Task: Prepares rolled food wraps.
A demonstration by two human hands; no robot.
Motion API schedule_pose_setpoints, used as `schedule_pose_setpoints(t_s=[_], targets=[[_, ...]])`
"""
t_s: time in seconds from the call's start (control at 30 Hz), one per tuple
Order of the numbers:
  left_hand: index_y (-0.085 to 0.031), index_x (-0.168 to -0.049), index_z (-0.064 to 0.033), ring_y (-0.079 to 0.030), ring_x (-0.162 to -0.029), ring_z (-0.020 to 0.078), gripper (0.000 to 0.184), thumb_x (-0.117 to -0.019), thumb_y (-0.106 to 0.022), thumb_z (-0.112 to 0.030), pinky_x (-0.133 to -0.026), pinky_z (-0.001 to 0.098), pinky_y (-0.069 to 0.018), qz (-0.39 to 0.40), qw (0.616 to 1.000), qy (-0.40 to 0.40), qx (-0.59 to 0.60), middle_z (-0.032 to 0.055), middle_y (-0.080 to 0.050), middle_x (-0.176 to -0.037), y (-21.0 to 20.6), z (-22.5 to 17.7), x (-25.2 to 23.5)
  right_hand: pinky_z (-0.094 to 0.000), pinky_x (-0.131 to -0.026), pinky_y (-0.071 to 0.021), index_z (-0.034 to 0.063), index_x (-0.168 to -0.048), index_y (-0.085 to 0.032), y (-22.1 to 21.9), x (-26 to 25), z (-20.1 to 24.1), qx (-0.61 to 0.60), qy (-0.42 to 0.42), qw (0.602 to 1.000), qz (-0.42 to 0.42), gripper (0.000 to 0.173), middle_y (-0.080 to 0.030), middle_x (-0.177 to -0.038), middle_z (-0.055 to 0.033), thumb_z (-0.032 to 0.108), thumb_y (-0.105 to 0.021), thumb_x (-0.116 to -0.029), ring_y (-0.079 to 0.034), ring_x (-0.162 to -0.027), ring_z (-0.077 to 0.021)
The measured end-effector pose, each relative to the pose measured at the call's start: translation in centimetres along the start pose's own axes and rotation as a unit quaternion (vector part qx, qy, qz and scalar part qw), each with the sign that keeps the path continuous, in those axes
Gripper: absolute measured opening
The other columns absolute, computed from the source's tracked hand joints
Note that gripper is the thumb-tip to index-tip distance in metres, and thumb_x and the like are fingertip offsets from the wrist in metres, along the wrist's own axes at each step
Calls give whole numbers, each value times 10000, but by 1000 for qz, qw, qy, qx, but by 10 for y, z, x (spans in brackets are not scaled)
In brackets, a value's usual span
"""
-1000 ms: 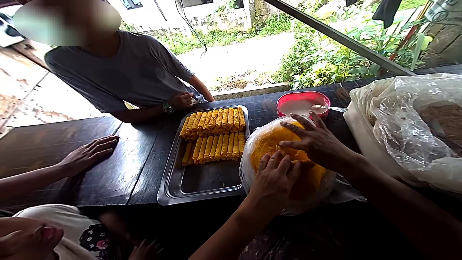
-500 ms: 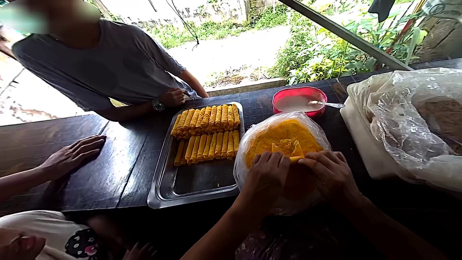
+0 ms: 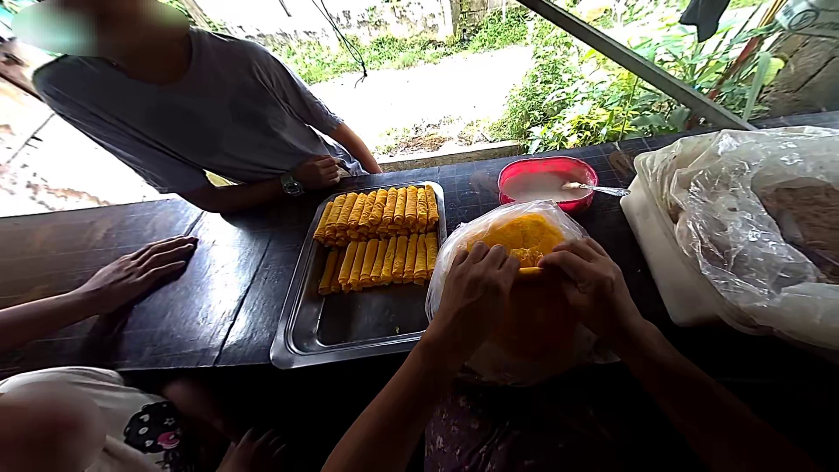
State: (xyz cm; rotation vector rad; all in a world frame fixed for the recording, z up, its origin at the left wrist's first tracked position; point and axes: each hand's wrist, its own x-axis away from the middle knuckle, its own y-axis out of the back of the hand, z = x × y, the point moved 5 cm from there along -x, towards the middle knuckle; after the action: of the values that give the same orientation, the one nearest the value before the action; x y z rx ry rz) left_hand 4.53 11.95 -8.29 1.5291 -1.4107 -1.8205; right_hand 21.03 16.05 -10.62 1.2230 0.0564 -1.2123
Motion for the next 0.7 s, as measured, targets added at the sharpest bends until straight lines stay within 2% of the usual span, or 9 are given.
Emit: schedule_pose_setpoints(t_s=[0.03, 0.1, 0.13, 0.23, 0.3, 0.4, 0.47, 0.6, 0.7], targets=[[-752, -944, -95, -664, -852, 249, 186, -942, -589, -5, -718, 378, -519, 8, 1000, 0, -2, 70, -689, -872, 3, -2, 3, -379, -838, -552, 130, -983, -777, 1, 5, 4, 11, 14, 1000, -7, 198, -735, -1007, -47, 107, -582, -964, -676, -941, -224], [-757, -1029, -98, -684, -902, 257, 179, -1002, -580, -104, -759, 390, -541, 29, 1000, 8, 3, 81, -708, -948, 7, -3, 9, -380, -847, -556, 133, -1041, -781, 2, 12, 10, 40, 34, 999, -14, 232, -741, -1048, -62, 179, -555, -1014, -688, -960, -240], [-754, -1054, -84, -697, -914, 270, 173, -1001, -594, -125, -768, 402, -555, 32, 999, 12, 9, 93, -716, -964, 9, -3, 10, -387, -842, -551, 131, -1052, -783, 3, 13, 11, 51, 37, 998, -14, 245, -747, -1054, -66, 183, -547, -1018, -692, -958, -249], [-721, -998, -52, -694, -856, 279, 118, -984, -632, -128, -765, 424, -558, 30, 998, 32, 40, 93, -703, -870, 11, 6, 4, -365, -779, -543, 115, -1001, -760, 4, 5, 5, 34, 13, 999, -15, 195, -750, -952, -29, 146, -567, -993, -673, -850, -211], [-712, -918, -63, -679, -814, 268, 83, -959, -660, -113, -752, 423, -542, 30, 997, 41, 61, 73, -685, -797, 11, 15, -4, -353, -767, -530, 123, -978, -774, 4, -5, -1, 2, -15, 1000, -8, 182, -748, -924, -6, 130, -592, -972, -661, -839, -186], [-747, -878, -85, -682, -896, 267, 80, -932, -694, -112, -778, 419, -541, 39, 995, 43, 80, 61, -701, -828, 8, 25, -12, -350, -824, -517, 148, -959, -794, -2, -12, -12, -31, -33, 999, 0, 180, -734, -959, -2, 122, -616, -965, -651, -924, -175], [-755, -872, -93, -673, -923, 266, 80, -929, -705, -118, -781, 415, -529, 53, 994, 49, 86, 60, -700, -856, 4, 29, -14, -348, -833, -510, 156, -952, -805, -4, -14, -18, -37, -43, 998, 8, 179, -705, -949, -11, 129, -628, -957, -632, -934, -175], [-769, -880, -109, -659, -913, 262, 72, -927, -716, -125, -797, 424, -527, 75, 991, 63, 92, 57, -689, -850, -4, 37, -17, -376, -836, -499, 154, -951, -811, -7, -20, -22, -33, -57, 997, 34, 170, -685, -967, -40, 106, -649, -943, -615, -947, -204], [-735, -899, -78, -652, -888, 278, 45, -928, -701, -81, -772, 430, -531, 63, 994, 44, 78, 75, -662, -837, -7, 33, -20, -383, -828, -502, 148, -951, -805, -7, -22, -20, -19, -33, 999, 20, 166, -689, -974, -46, 107, -644, -947, -618, -942, -218]])
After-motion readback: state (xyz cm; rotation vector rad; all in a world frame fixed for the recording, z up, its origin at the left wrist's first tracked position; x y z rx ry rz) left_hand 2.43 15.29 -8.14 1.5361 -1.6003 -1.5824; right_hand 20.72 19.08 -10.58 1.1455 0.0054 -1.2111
